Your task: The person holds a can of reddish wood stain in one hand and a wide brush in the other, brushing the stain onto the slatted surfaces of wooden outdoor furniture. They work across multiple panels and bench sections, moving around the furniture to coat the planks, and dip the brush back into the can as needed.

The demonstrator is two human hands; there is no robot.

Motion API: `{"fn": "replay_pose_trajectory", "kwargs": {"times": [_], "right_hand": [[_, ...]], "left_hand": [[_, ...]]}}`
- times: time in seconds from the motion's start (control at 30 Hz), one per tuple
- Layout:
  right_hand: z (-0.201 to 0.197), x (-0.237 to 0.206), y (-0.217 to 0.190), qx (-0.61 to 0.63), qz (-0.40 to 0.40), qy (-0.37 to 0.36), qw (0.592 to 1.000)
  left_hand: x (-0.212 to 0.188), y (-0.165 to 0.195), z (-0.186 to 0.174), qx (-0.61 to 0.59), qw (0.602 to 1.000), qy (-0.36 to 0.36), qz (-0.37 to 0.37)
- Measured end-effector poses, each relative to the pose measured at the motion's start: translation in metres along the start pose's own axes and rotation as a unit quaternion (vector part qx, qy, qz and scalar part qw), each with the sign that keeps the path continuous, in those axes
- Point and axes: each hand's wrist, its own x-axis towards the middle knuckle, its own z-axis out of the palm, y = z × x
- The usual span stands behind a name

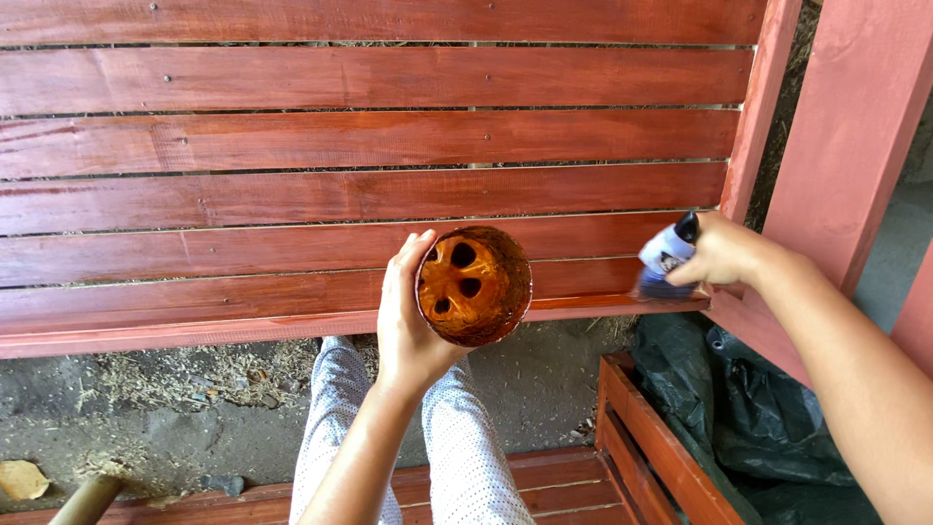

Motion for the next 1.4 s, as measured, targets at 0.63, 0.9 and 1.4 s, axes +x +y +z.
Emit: {"fn": "replay_pose_trajectory", "kwargs": {"times": [0.63,0.9,1.4], "right_hand": [[-0.001,0.000,0.004,-0.191,0.031,0.042,0.980],[-0.009,0.014,0.031,-0.145,-0.038,0.106,0.983],[-0.014,0.024,0.035,-0.132,-0.030,0.107,0.985]], "left_hand": [[-0.001,-0.001,-0.006,-0.008,1.000,0.014,-0.002],[-0.003,-0.004,-0.009,-0.019,1.000,0.023,-0.002],[-0.003,-0.020,-0.026,-0.057,0.996,0.073,0.012]]}}
